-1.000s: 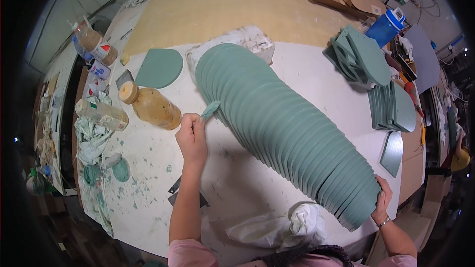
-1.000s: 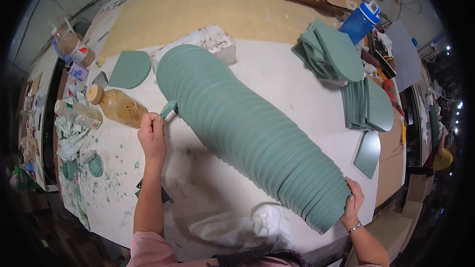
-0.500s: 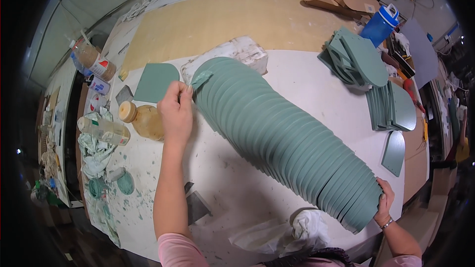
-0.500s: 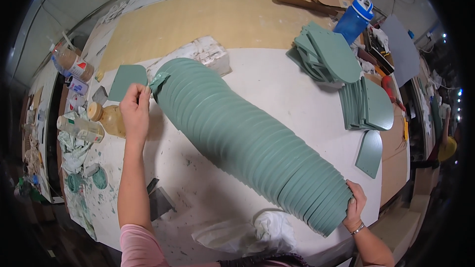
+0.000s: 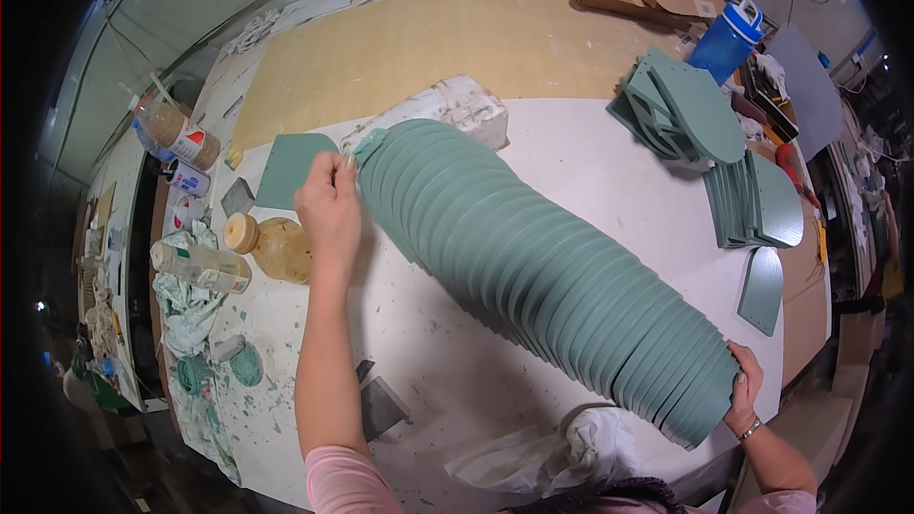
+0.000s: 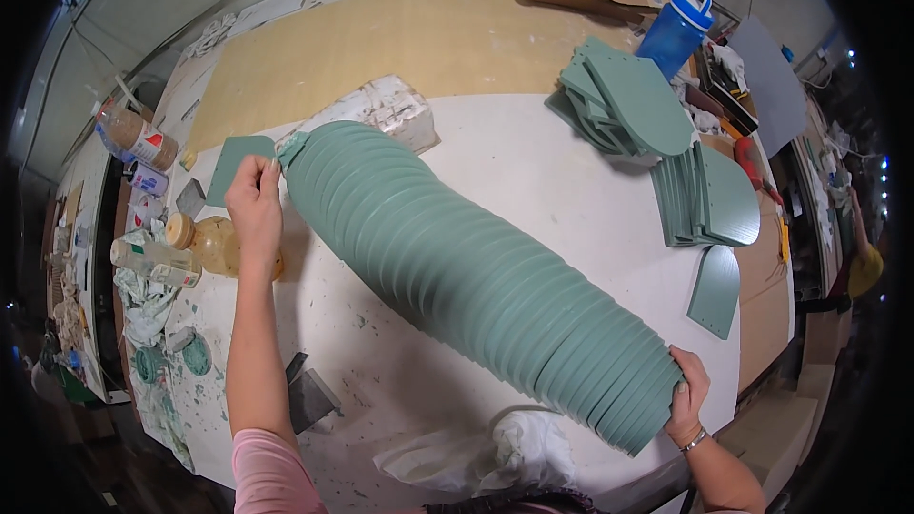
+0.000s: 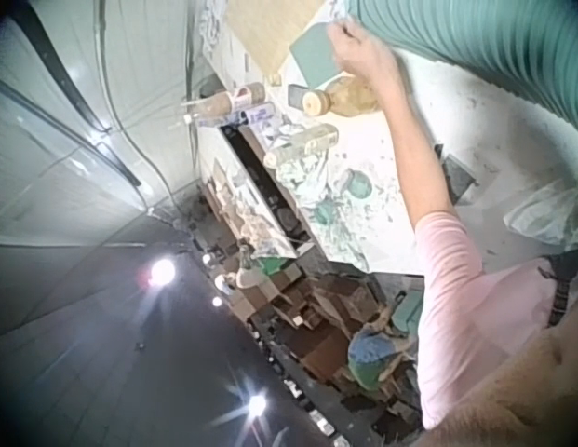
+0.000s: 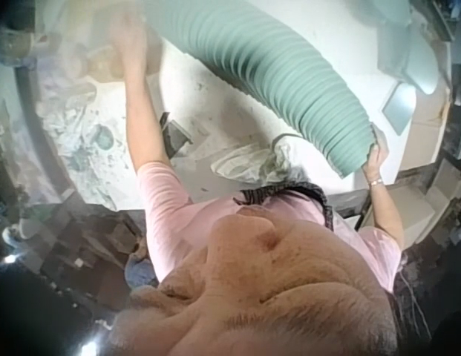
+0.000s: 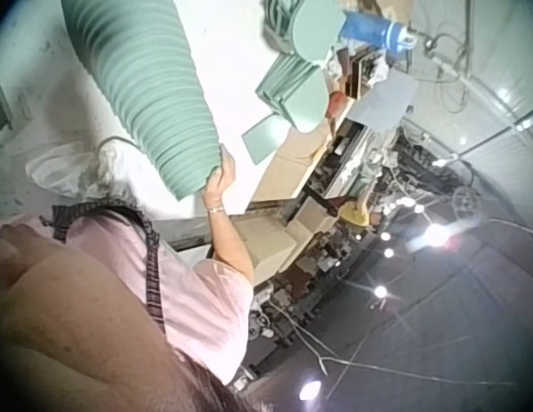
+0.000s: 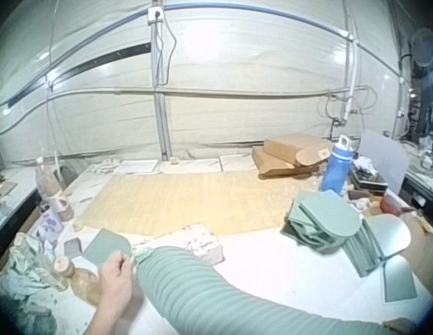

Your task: The person removes excess material from the edges of a stack of curved green panels by hand, wipes the stack with a cloth, and uses a scraper on a small green block.

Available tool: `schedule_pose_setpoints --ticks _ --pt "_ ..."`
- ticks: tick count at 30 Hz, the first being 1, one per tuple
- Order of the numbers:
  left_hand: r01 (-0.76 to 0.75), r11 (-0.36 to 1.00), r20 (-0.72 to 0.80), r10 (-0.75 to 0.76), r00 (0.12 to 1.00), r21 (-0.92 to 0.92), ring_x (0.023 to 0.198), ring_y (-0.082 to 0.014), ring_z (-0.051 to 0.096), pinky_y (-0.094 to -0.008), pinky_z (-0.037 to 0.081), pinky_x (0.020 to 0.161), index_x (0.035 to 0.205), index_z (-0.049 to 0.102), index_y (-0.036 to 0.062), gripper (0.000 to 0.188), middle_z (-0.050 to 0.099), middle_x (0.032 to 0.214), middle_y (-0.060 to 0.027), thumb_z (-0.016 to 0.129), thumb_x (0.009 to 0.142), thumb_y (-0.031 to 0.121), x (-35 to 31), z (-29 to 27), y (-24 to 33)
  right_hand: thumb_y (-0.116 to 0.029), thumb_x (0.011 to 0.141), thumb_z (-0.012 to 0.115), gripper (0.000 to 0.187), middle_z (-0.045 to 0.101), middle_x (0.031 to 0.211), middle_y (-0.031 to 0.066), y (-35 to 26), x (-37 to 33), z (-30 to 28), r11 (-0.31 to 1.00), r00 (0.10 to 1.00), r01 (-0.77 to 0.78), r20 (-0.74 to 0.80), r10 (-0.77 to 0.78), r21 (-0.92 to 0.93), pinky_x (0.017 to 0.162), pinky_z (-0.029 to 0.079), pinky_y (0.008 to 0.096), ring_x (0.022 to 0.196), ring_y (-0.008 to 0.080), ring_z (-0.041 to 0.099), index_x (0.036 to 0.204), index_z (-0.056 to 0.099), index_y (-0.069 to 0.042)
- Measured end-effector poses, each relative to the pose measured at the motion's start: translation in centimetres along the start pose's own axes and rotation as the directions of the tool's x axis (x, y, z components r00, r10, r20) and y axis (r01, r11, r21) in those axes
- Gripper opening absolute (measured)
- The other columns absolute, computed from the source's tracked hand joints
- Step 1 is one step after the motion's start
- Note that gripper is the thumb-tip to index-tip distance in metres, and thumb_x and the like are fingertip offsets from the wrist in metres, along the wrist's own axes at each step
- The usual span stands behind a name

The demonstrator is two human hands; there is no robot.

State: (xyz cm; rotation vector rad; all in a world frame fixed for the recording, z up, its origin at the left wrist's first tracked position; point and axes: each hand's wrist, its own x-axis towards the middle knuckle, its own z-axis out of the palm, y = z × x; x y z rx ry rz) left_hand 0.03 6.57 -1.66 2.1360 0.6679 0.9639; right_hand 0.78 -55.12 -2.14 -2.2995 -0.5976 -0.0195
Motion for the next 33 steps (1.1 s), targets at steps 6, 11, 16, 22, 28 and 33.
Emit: schedule_pose_setpoints --ticks 6,11,16,22,28,33 --pt "0.053 0.993 0.002 -0.053 0.999 -0.107 0.066 -0.0133 0.042 -0.0307 0.041 0.062 0.083 0.051 0.0006 0.023 0.046 0.068 -0.0047 0.063 0.098 0.014 0.5 -0.1 -2.1 -0.041 0.097 0.042 0.059 0.065 0.099 0.0232 -0.3 0.2 0.0 1.000 1.000 0.008 0.003 -0.008 -0.004 0.084 0.048 0.0413 0.090 0.0343 0.063 0.121 0.064 0.008" --pt "0.051 0.990 0.075 -0.042 0.996 -0.132 0.068 -0.0114 0.042 -0.0274 0.040 0.063 0.084 0.054 0.0006 0.021 0.049 0.069 -0.0022 0.065 0.097 0.013 1.5 -0.1 -1.6 -0.041 0.097 0.042 0.059 0.065 0.099 0.0233 -0.3 0.2 0.0 1.000 1.000 0.011 0.003 -0.011 -0.008 0.083 0.048 0.0412 0.090 0.0343 0.063 0.121 0.064 0.008" --pt "0.054 0.986 0.062 -0.045 0.997 -0.155 0.067 -0.0110 0.042 -0.0269 0.040 0.063 0.082 0.054 0.0003 0.022 0.050 0.068 -0.0021 0.065 0.097 0.012 2.1 0.0 -1.4 -0.042 0.098 0.042 0.059 0.065 0.099 0.0230 -0.2 0.1 0.0 1.000 1.000 0.014 -0.002 -0.014 -0.006 0.083 0.048 0.0410 0.090 0.0339 0.063 0.121 0.064 0.008" --pt "-0.021 0.988 0.127 0.041 0.991 -0.155 0.066 -0.0118 0.041 -0.0278 0.040 0.062 0.083 0.053 -0.0002 0.022 0.049 0.067 -0.0038 0.065 0.096 0.013 3.0 0.9 -1.5 -0.044 0.098 0.042 0.061 0.065 0.099 0.0228 -0.3 0.1 0.0 1.000 1.000 0.001 0.002 -0.001 -0.005 0.083 0.048 0.0409 0.089 0.0334 0.062 0.121 0.064 0.008" --pt "-0.050 0.993 0.079 0.058 0.995 -0.106 0.064 -0.0137 0.041 -0.0300 0.041 0.060 0.085 0.054 0.0008 0.021 0.048 0.066 -0.0072 0.066 0.096 0.013 3.1 0.8 -1.4 -0.043 0.098 0.042 0.061 0.065 0.100 0.0230 -0.1 0.1 0.0 1.000 1.000 0.003 0.002 -0.003 0.003 0.084 0.048 0.0411 0.091 0.0341 0.063 0.121 0.064 0.009" --pt "-0.123 0.990 0.087 0.130 0.988 -0.074 0.062 -0.0154 0.042 -0.0308 0.042 0.060 0.085 0.055 0.0007 0.019 0.050 0.066 -0.0078 0.065 0.096 0.013 3.0 0.8 -0.4 -0.042 0.097 0.043 0.060 0.065 0.102 0.0234 -0.1 -0.1 -0.1 1.000 1.000 -0.007 -0.001 0.007 0.011 0.085 0.048 0.0408 0.092 0.0342 0.063 0.121 0.064 0.009"
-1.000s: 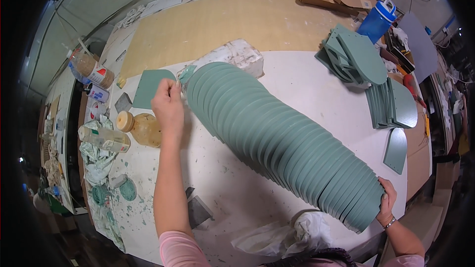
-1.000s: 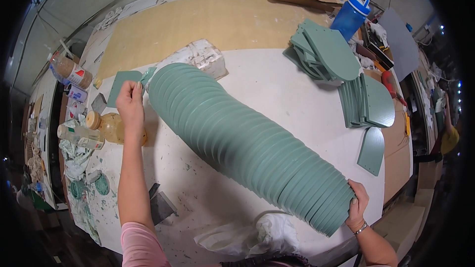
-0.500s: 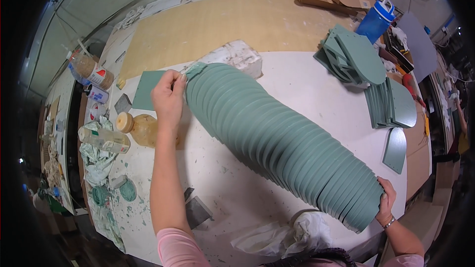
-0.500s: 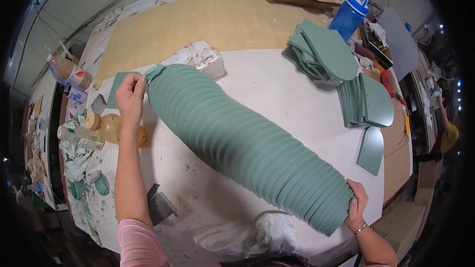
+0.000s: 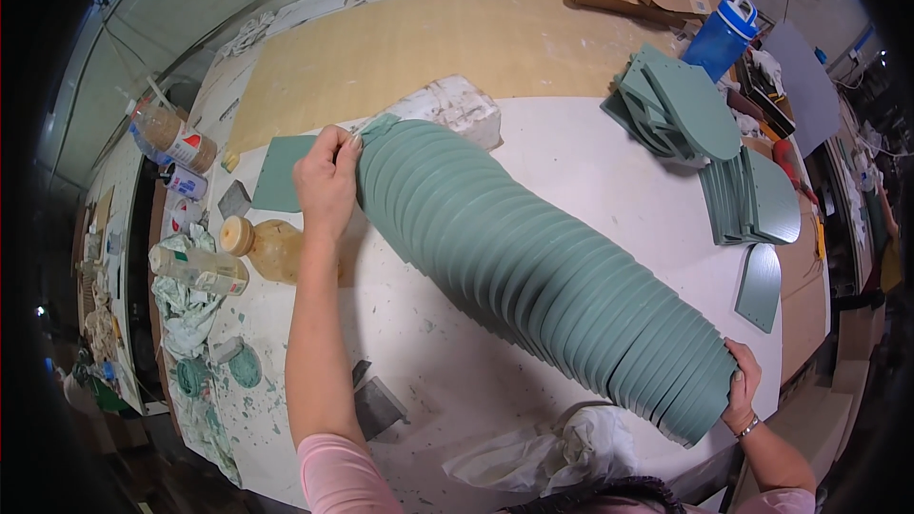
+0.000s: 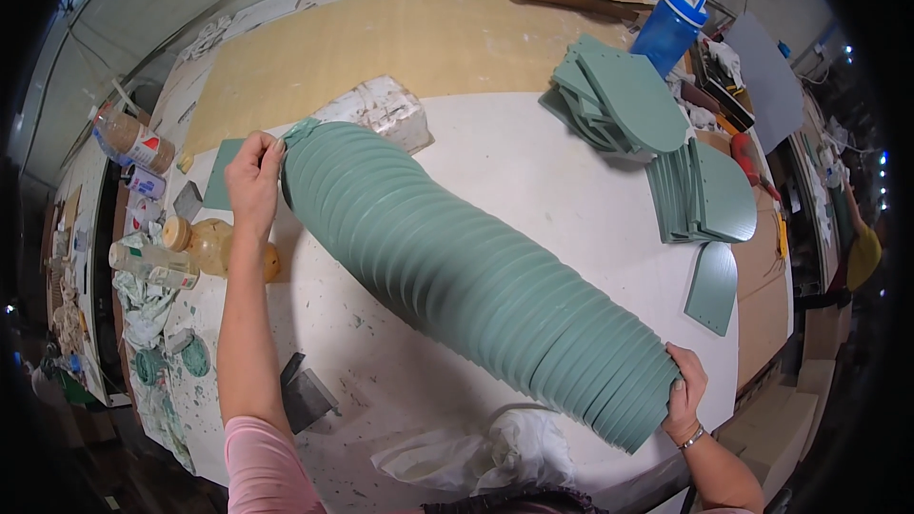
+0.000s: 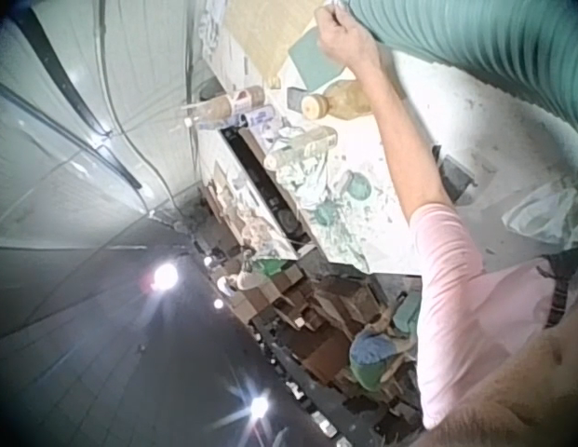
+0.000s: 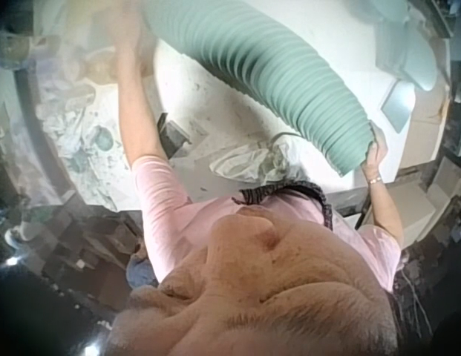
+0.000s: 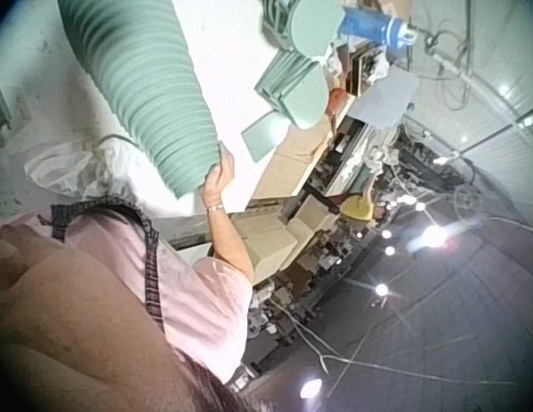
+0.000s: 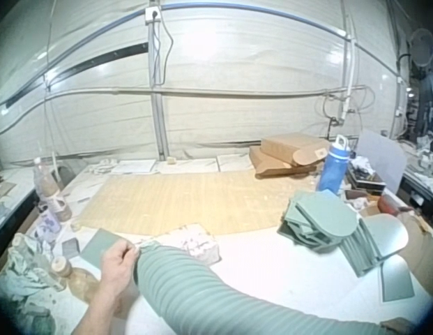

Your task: The person removes excess material from the edges of a stack of curved green panels by hand, wipes the stack with a cloth, and uses a scraper on a small green block.

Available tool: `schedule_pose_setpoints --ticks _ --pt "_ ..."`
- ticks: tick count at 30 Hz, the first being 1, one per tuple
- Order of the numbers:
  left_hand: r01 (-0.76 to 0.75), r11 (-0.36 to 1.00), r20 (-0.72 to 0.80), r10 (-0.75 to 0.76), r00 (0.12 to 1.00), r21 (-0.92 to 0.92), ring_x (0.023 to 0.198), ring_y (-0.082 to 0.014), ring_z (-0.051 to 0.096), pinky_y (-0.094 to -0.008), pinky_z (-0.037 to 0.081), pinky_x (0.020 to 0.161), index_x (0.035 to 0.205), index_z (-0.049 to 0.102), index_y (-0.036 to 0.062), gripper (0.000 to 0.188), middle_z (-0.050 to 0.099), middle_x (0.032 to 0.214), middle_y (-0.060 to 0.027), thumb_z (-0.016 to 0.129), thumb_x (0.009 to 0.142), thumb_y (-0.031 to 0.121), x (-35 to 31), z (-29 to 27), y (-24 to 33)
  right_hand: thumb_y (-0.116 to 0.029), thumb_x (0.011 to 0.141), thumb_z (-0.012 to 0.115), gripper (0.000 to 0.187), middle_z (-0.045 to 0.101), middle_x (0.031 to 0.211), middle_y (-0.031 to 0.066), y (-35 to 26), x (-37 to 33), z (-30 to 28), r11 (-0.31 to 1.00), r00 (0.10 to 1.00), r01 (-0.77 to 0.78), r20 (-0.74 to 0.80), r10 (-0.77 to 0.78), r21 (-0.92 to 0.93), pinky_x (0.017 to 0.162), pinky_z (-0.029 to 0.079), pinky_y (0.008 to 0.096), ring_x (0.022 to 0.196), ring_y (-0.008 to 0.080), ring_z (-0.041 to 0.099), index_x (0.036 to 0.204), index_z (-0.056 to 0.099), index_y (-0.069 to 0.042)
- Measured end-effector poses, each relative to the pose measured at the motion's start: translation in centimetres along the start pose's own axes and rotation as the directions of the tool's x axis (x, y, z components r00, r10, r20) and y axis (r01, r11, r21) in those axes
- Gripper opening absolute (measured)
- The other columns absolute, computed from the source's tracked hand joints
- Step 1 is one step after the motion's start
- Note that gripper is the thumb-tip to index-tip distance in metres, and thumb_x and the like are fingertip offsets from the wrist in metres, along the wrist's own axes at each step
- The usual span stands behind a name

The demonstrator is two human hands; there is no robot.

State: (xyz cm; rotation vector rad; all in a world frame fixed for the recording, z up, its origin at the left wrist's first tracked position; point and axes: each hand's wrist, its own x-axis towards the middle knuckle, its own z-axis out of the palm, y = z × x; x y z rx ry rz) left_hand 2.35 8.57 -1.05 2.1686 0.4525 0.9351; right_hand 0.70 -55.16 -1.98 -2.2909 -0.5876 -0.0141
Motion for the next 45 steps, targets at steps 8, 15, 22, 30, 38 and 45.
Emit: schedule_pose_setpoints --ticks 8,15,22,30,38,45 --pt "0.096 0.994 -0.055 -0.094 0.994 0.048 0.060 -0.0207 0.049 -0.0336 0.044 0.060 0.088 0.057 0.0024 0.018 0.056 0.066 -0.0093 0.064 0.098 0.016 -1.5 -1.4 -0.3 -0.043 0.097 0.042 0.061 0.066 0.102 0.0231 -0.2 0.0 0.2 1.000 1.000 -0.002 0.002 0.002 -0.011 0.086 0.048 0.0407 0.093 0.0336 0.063 0.121 0.065 0.009" --pt "-0.150 0.808 -0.124 0.264 0.956 0.569 0.061 -0.0279 0.060 -0.0378 0.046 0.058 0.092 0.060 0.0071 0.015 0.064 0.070 -0.0089 0.064 0.100 0.019 -2.6 -8.4 4.4 -0.041 0.098 0.042 0.060 0.065 0.103 0.0237 -0.4 0.2 -0.2 1.000 1.000 0.010 0.001 -0.010 -0.020 0.087 0.048 0.0411 0.094 0.0340 0.063 0.120 0.064 0.009" --pt "-0.107 0.831 -0.109 0.198 0.974 0.547 0.058 -0.0236 0.063 -0.0342 0.047 0.056 0.093 0.058 0.0063 0.012 0.063 0.067 -0.0091 0.060 0.102 0.014 -2.6 -12.7 1.5 -0.039 0.097 0.042 0.058 0.066 0.106 0.0243 -0.1 0.0 -0.1 1.000 1.000 0.018 0.017 -0.018 -0.003 0.089 0.047 0.0419 0.097 0.0351 0.063 0.121 0.064 0.009" --pt "-0.079 0.848 -0.203 0.215 0.955 0.525 0.054 -0.0217 0.063 -0.0352 0.048 0.054 0.092 0.057 0.0063 0.013 0.061 0.062 -0.0086 0.057 0.103 0.013 -1.4 -17.5 -0.2 -0.038 0.097 0.043 0.057 0.066 0.108 0.0242 0.8 -0.5 0.1 1.000 1.000 0.015 0.000 -0.015 -0.003 0.092 0.047 0.0423 0.099 0.0356 0.063 0.123 0.063 0.009" --pt "0.080 0.810 -0.298 0.120 0.947 0.581 0.058 -0.0256 0.065 -0.0394 0.048 0.056 0.091 0.059 0.0086 0.016 0.064 0.067 -0.0093 0.056 0.104 0.018 -1.9 -20.2 -4.1 -0.038 0.099 0.044 0.056 0.066 0.108 0.0240 0.8 -0.4 0.1 0.999 1.000 0.007 0.007 -0.008 0.047 0.093 0.047 0.0417 0.099 0.0352 0.062 0.123 0.063 0.009" --pt "-0.181 0.856 -0.151 0.286 0.946 0.484 0.059 -0.0216 0.062 -0.0339 0.047 0.058 0.090 0.062 0.0059 0.012 0.063 0.068 -0.0074 0.060 0.100 0.012 -2.6 -14.5 1.4 -0.041 0.099 0.043 0.059 0.065 0.106 0.0233 0.6 -0.3 0.0 0.999 1.000 0.004 0.009 -0.004 0.037 0.090 0.047 0.0411 0.097 0.0345 0.062 0.123 0.063 0.009"
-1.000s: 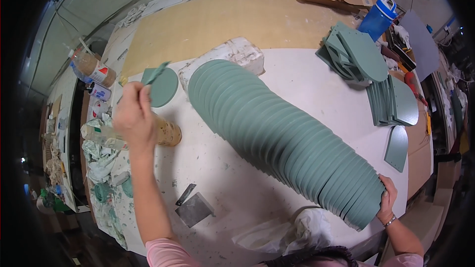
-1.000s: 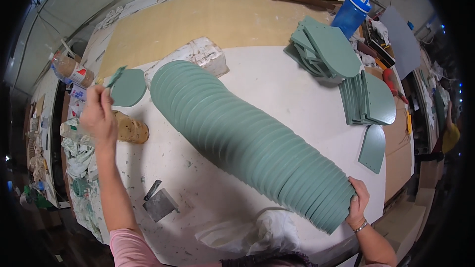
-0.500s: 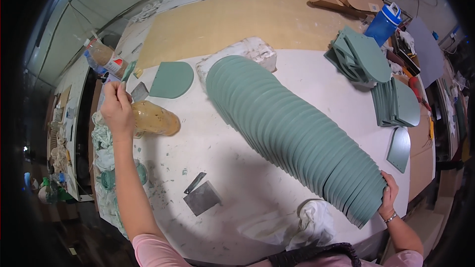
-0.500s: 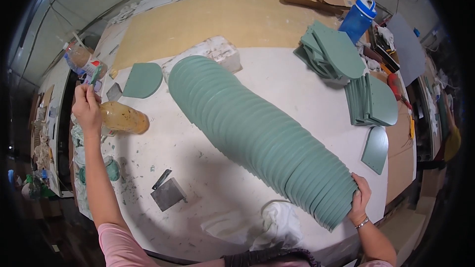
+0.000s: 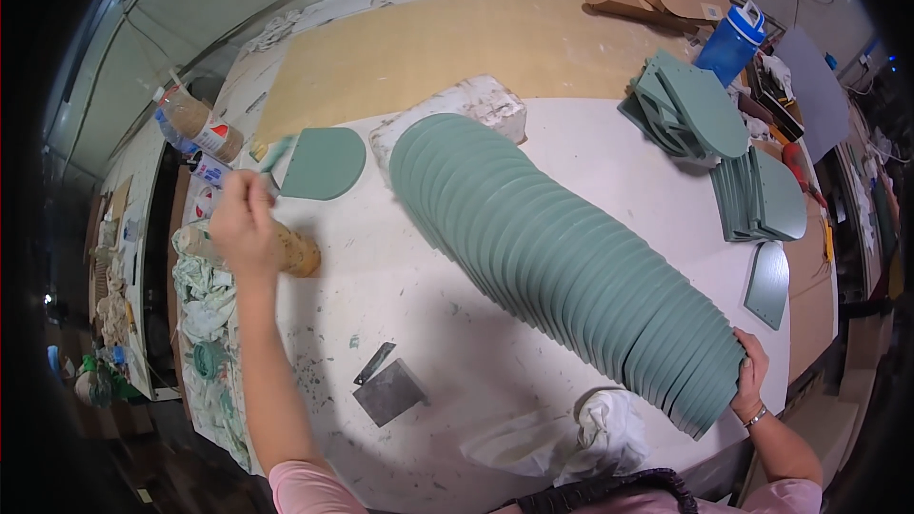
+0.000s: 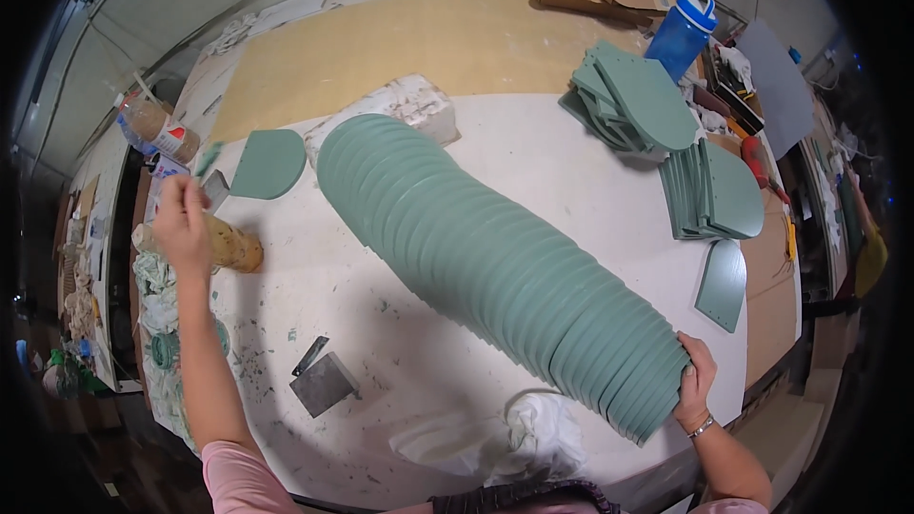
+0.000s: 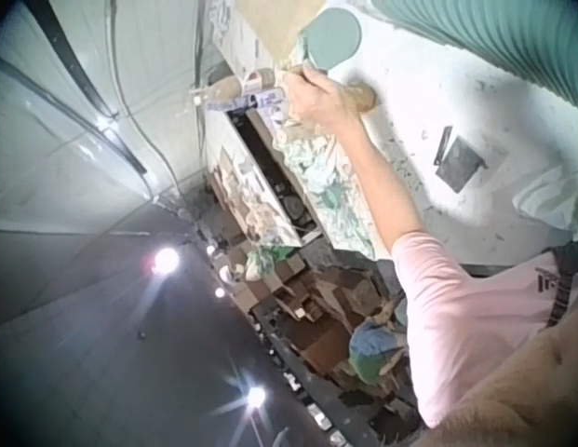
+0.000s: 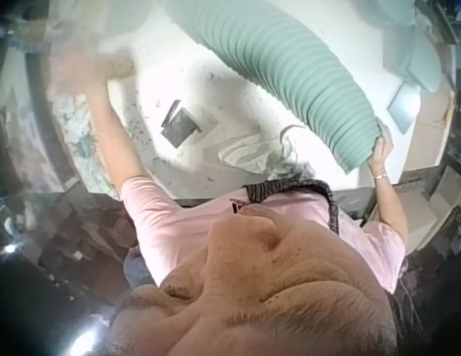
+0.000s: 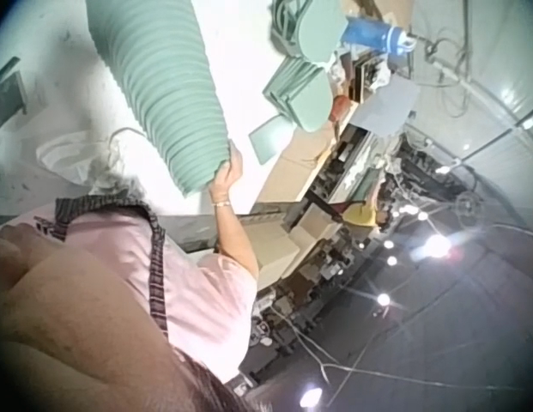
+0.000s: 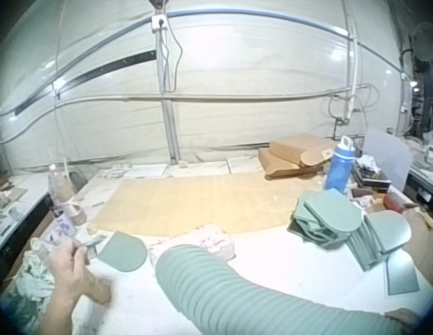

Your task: The person removes excess material from the edges of a stack of curved green panels by hand, wipes the stack with a cloth, and uses a scraper on a small green block.

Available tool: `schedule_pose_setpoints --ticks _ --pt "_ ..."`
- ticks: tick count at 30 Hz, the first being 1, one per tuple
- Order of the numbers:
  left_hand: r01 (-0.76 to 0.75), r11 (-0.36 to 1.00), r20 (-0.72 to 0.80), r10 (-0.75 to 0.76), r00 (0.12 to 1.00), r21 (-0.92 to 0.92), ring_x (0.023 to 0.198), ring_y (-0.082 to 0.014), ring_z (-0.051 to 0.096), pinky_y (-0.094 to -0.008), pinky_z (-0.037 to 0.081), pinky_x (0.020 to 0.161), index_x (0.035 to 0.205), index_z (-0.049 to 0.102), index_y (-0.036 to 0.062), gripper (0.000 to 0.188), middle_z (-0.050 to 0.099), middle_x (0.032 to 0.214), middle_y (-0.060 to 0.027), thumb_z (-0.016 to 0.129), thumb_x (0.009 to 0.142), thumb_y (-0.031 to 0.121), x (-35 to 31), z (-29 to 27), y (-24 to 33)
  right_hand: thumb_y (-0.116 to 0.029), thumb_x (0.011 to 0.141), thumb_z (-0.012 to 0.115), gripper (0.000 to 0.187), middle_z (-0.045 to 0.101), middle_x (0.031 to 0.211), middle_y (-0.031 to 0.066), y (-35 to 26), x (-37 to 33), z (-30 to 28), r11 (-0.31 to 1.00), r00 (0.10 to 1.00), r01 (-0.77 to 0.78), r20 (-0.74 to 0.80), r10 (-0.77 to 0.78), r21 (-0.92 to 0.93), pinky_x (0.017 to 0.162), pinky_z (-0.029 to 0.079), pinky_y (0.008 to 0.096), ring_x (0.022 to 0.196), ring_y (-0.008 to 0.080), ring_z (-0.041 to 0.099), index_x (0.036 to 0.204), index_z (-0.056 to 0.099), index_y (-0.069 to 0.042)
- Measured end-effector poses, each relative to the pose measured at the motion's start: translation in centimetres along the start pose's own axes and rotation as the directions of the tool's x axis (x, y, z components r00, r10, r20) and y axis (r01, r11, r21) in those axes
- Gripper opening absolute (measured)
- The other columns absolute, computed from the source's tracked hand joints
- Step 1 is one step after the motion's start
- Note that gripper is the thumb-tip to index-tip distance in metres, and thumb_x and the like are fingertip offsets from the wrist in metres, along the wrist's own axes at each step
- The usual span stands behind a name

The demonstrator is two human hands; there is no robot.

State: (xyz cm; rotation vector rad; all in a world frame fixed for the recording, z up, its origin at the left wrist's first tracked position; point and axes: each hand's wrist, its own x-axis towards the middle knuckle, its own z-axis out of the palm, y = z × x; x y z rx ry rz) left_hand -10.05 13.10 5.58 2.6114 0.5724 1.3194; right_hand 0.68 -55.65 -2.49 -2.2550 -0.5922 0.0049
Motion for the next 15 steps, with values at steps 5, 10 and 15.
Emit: schedule_pose_setpoints --ticks 5,10,15 --pt "0.216 0.933 0.265 -0.139 0.954 -0.286 0.054 -0.0168 0.051 -0.0325 0.041 0.054 0.086 0.058 0.0036 0.017 0.055 0.062 -0.0071 0.064 0.098 0.014 -3.4 5.2 3.1 -0.042 0.099 0.043 0.060 0.065 0.105 0.0232 -5.1 3.1 1.2 1.000 1.000 -0.001 0.009 0.001 -0.006 0.089 0.047 0.0413 0.096 0.0345 0.063 0.123 0.063 0.009" --pt "0.269 0.916 0.338 -0.163 0.927 -0.297 0.054 -0.0176 0.047 -0.0324 0.040 0.053 0.085 0.056 0.0019 0.019 0.052 0.062 -0.0082 0.066 0.096 0.014 -4.8 7.4 3.5 -0.043 0.099 0.043 0.060 0.065 0.105 0.0231 -0.4 0.2 0.0 0.999 1.000 -0.021 0.007 0.021 -0.030 0.088 0.047 0.0411 0.096 0.0342 0.063 0.123 0.063 0.009" --pt "0.279 0.900 0.349 -0.156 0.924 -0.335 0.054 -0.0183 0.047 -0.0329 0.040 0.054 0.086 0.056 0.0010 0.018 0.053 0.062 -0.0094 0.065 0.096 0.012 -5.4 8.3 3.4 -0.045 0.098 0.042 0.063 0.065 0.104 0.0232 -0.7 0.4 -0.1 0.998 0.999 -0.035 0.018 0.035 -0.045 0.088 0.047 0.0408 0.095 0.0338 0.063 0.123 0.063 0.009"
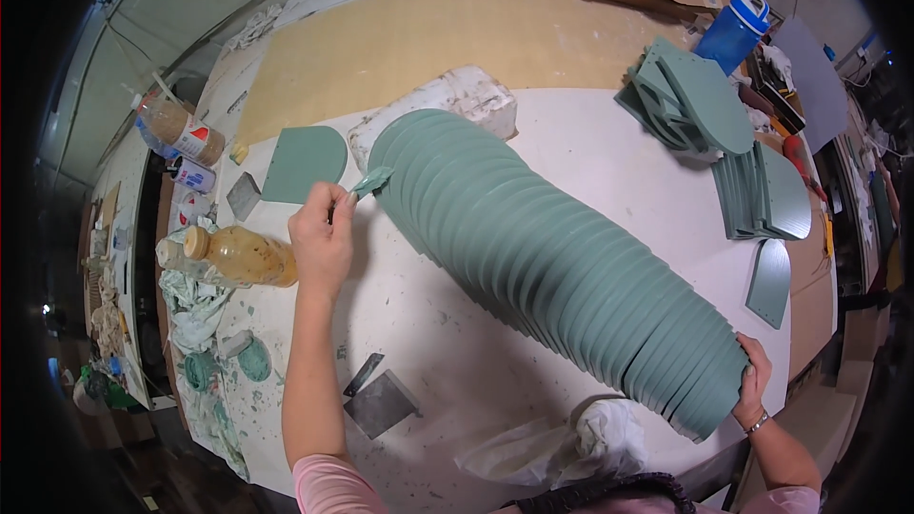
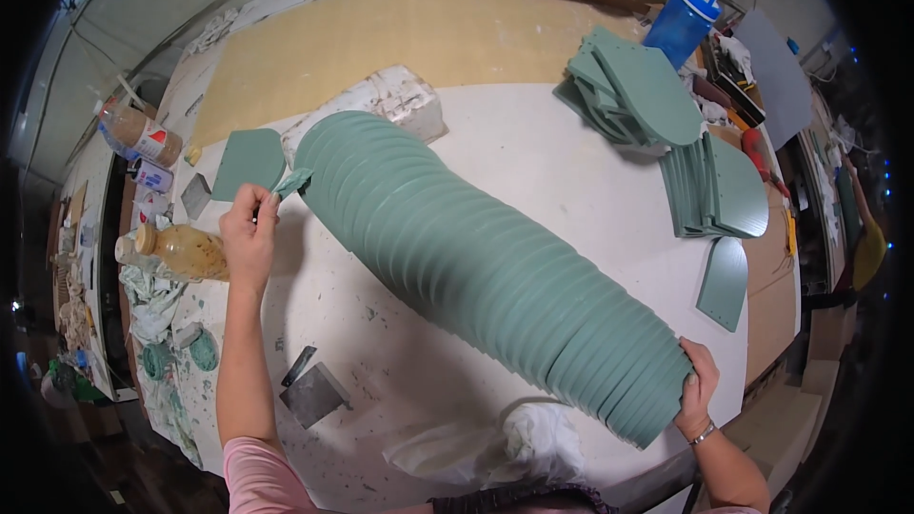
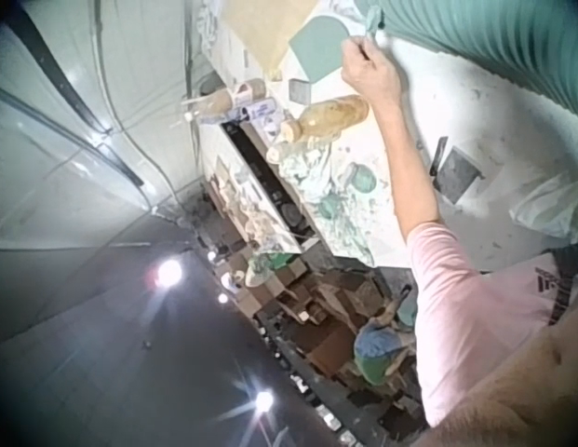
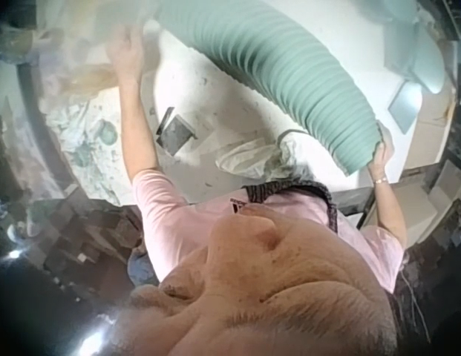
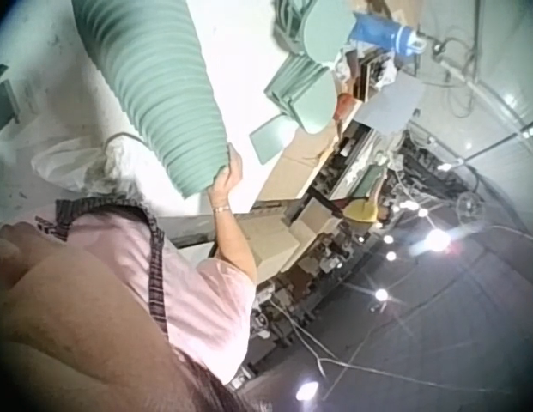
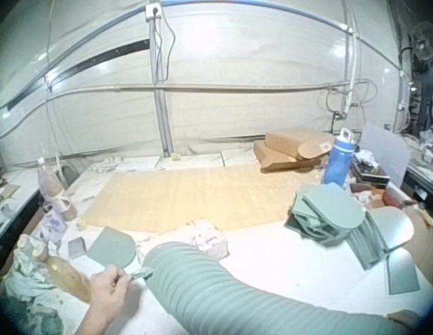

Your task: The person removes excess material from the edges of a stack of curved green panels by hand, wipes the stack with a cloth, and uses a scraper on a small green block.

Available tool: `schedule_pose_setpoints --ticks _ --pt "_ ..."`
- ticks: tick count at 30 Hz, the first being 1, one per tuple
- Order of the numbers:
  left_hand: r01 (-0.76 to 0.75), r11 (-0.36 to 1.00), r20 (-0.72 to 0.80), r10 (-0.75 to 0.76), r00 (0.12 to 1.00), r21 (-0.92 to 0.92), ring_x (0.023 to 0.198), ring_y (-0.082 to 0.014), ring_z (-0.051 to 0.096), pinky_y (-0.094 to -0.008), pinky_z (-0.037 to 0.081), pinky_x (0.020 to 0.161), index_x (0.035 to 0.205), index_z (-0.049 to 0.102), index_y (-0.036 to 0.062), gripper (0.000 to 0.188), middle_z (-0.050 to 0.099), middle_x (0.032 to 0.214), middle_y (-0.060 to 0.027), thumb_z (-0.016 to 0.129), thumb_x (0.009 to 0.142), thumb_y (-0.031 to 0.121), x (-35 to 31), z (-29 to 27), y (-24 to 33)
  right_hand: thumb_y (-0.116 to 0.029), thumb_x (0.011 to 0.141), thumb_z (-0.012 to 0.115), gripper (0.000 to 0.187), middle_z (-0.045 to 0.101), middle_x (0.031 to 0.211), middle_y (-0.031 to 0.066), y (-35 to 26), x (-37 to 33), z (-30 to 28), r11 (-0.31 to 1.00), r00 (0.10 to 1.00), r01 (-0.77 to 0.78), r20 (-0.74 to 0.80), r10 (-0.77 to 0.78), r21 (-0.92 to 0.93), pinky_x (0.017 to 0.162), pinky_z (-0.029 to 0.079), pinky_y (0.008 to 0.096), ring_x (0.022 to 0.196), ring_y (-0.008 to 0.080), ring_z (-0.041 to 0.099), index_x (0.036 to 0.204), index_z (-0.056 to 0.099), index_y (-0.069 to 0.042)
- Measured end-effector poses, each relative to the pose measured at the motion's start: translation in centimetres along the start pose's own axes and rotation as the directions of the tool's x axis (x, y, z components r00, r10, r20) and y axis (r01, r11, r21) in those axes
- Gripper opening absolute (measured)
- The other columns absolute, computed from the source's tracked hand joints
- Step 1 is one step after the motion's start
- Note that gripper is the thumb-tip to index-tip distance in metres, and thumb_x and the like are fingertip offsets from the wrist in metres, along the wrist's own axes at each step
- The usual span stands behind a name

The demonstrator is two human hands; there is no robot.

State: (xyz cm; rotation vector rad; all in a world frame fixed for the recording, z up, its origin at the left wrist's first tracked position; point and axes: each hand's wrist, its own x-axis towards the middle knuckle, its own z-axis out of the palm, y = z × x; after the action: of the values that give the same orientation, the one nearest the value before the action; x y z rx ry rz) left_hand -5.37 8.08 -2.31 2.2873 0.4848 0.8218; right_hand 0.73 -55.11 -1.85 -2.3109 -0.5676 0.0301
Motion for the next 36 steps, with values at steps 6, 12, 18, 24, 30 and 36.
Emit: schedule_pose_setpoints --ticks 6,12,18,24,30,36 --pt "-0.056 0.998 -0.054 0.057 0.997 0.013 0.055 -0.0184 0.047 -0.0324 0.040 0.054 0.086 0.057 0.0016 0.015 0.053 0.063 -0.0090 0.064 0.097 0.010 0.2 0.2 0.1 -0.047 0.098 0.041 0.065 0.065 0.103 0.0231 0.4 -0.1 0.1 1.000 1.000 -0.006 -0.005 0.006 0.015 0.086 0.047 0.0400 0.093 0.0329 0.062 0.123 0.064 0.008" --pt "-0.053 0.998 -0.035 0.052 0.998 -0.019 0.056 -0.0175 0.047 -0.0314 0.041 0.055 0.086 0.057 0.0017 0.014 0.054 0.063 -0.0086 0.063 0.097 0.010 0.1 0.4 -0.2 -0.049 0.099 0.040 0.068 0.066 0.107 0.0225 0.6 -0.3 -0.1 1.000 1.000 -0.014 0.023 0.014 0.000 0.089 0.046 0.0382 0.097 0.0303 0.062 0.123 0.062 0.010" --pt "-0.010 0.997 -0.021 0.008 1.000 -0.079 0.057 -0.0152 0.047 -0.0304 0.041 0.056 0.087 0.057 0.0018 0.014 0.055 0.064 -0.0072 0.063 0.097 0.009 -0.2 1.0 -0.6 -0.049 0.098 0.040 0.066 0.065 0.101 0.0226 0.6 -0.1 0.2 1.000 1.000 0.002 -0.012 -0.002 -0.002 0.084 0.047 0.0394 0.092 0.0319 0.062 0.121 0.064 0.009" --pt "-0.010 0.995 -0.062 0.003 0.998 -0.100 0.057 -0.0153 0.047 -0.0303 0.041 0.056 0.087 0.057 0.0017 0.015 0.055 0.064 -0.0073 0.063 0.097 0.009 0.2 1.8 -0.6 -0.047 0.099 0.040 0.065 0.066 0.103 0.0231 0.1 -0.3 -0.2 1.000 1.000 0.010 -0.026 -0.010 -0.014 0.085 0.047 0.0397 0.093 0.0322 0.062 0.121 0.064 0.009" --pt "-0.009 0.998 -0.089 0.004 0.996 -0.058 0.057 -0.0170 0.048 -0.0313 0.042 0.057 0.086 0.056 0.0002 0.016 0.055 0.065 -0.0094 0.063 0.097 0.009 2.0 1.3 0.8 -0.046 0.099 0.041 0.063 0.066 0.102 0.0228 0.2 -0.1 0.3 1.000 1.000 0.017 -0.021 -0.017 0.006 0.084 0.047 0.0398 0.092 0.0325 0.063 0.121 0.065 0.009" --pt "-0.045 0.999 -0.022 0.045 0.999 -0.014 0.058 -0.0215 0.045 -0.0335 0.042 0.057 0.087 0.055 -0.0001 0.015 0.054 0.066 -0.0112 0.064 0.096 0.008 3.6 1.7 2.2 -0.045 0.098 0.042 0.063 0.066 0.101 0.0228 0.3 -0.1 0.0 1.000 1.000 0.020 -0.019 -0.020 -0.006 0.084 0.048 0.0398 0.091 0.0325 0.063 0.120 0.064 0.009"
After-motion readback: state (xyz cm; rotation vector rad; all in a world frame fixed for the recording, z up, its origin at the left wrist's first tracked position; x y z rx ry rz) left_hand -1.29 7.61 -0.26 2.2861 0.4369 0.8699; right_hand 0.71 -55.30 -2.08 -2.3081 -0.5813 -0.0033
